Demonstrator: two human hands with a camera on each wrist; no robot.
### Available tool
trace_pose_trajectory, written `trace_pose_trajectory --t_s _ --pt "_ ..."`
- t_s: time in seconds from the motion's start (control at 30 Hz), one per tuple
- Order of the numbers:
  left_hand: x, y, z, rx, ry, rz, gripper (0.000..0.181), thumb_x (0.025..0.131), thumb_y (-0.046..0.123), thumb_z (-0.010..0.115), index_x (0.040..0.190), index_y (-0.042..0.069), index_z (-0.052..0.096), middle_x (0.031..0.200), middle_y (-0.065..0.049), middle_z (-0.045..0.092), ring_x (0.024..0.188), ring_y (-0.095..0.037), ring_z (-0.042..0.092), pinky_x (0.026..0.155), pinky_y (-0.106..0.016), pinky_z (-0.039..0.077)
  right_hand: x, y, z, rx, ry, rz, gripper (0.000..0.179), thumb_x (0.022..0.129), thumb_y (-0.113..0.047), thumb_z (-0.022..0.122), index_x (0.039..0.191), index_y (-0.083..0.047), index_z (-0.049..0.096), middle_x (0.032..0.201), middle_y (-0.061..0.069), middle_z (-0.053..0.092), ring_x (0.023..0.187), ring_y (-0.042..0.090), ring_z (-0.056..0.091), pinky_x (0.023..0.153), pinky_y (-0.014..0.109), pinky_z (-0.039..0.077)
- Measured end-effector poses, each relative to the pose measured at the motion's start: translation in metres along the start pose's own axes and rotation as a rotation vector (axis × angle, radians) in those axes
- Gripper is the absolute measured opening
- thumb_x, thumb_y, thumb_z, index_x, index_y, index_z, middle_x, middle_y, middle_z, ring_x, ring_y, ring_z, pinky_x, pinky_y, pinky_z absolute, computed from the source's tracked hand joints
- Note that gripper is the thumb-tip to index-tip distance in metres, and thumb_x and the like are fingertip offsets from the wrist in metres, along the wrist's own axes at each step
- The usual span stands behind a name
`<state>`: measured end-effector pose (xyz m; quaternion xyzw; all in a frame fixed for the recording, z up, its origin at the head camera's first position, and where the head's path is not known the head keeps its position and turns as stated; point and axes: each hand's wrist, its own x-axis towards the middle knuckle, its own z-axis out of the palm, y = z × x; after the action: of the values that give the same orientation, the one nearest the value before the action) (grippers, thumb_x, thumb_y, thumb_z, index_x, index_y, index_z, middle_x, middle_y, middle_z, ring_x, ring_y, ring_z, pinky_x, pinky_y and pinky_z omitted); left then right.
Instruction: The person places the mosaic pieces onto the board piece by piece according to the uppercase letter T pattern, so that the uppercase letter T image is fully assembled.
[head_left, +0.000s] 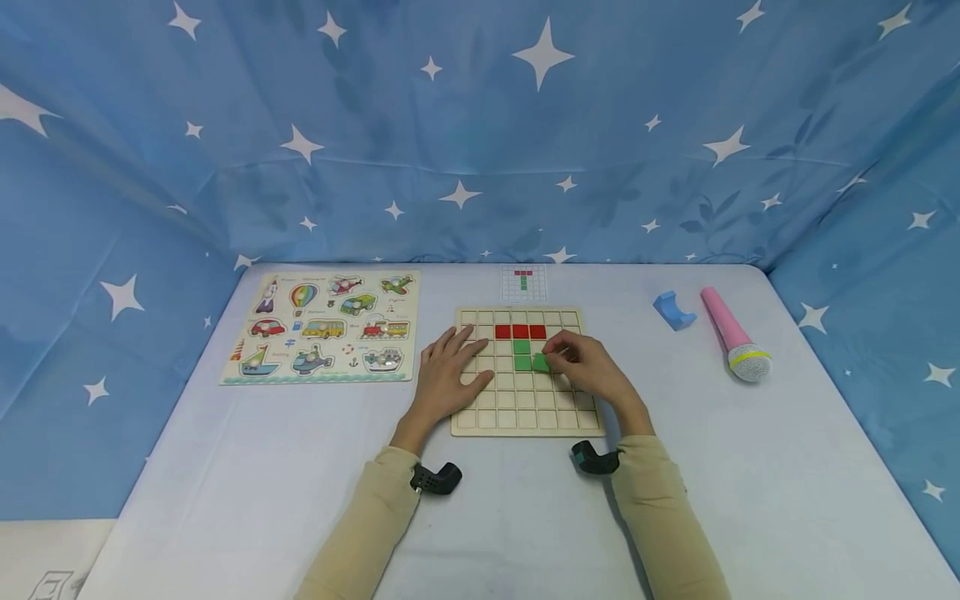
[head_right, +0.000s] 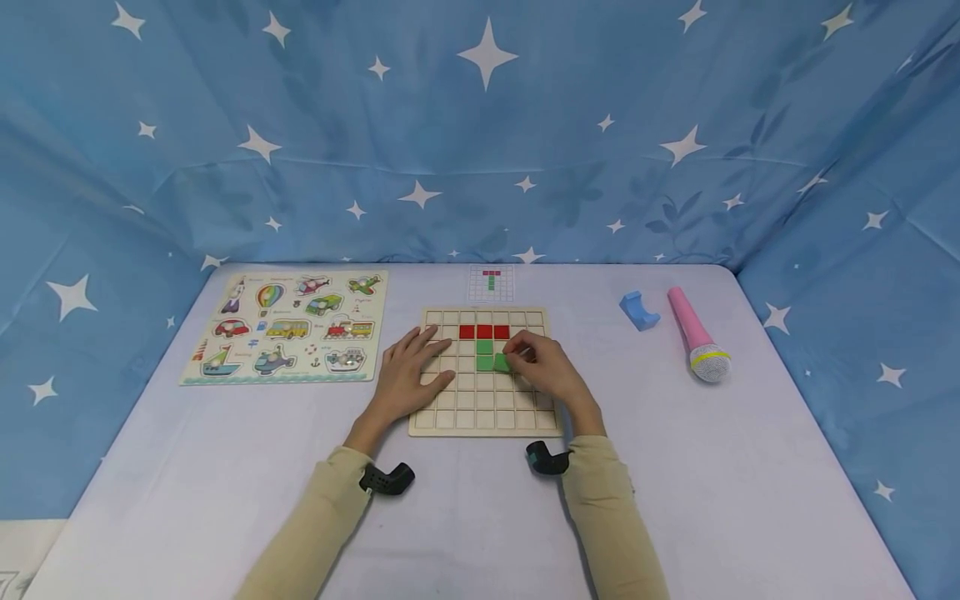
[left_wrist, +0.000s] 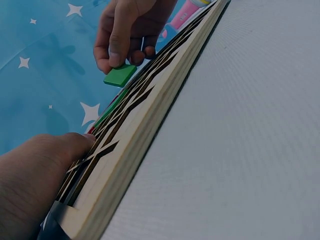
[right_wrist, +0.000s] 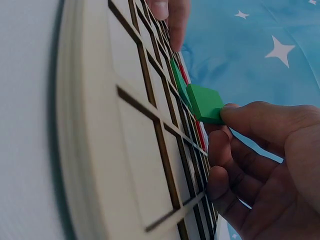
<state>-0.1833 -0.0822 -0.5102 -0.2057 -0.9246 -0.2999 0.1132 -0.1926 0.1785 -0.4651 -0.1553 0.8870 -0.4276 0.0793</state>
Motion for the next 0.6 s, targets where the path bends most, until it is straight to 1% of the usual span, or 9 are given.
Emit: trace_pose_trajectory --t_s 0.27,0.6 --pt "0.0 0.0 0.0 0.009 0.0 0.001 0.051 0.087 0.041 0.062 0.132 0.018 0.057 0.149 -0.01 0.041 0.139 -0.036 0.032 0.104 -0.056 0.028 0.002 -0.004 0.006 -0.008 -0.027 -0.028 0.013 0.092 -0.015 0.06 0.102 -0.008 0.064 0.096 0.005 0.067 0.082 0.016 0.061 0.076 0.033 0.049" --pt "0.0 -0.002 0.0 0.023 -0.018 -0.009 0.052 0.087 0.044 0.06 0.133 0.02 0.056 0.149 -0.008 0.04 0.14 -0.033 0.031 0.104 -0.055 0.028 0.003 -0.009 0.011 -0.064 -0.072 -0.067 0.011 0.091 -0.015 0.062 0.099 -0.009 0.066 0.093 0.003 0.067 0.08 0.014 0.06 0.073 0.031 0.049"
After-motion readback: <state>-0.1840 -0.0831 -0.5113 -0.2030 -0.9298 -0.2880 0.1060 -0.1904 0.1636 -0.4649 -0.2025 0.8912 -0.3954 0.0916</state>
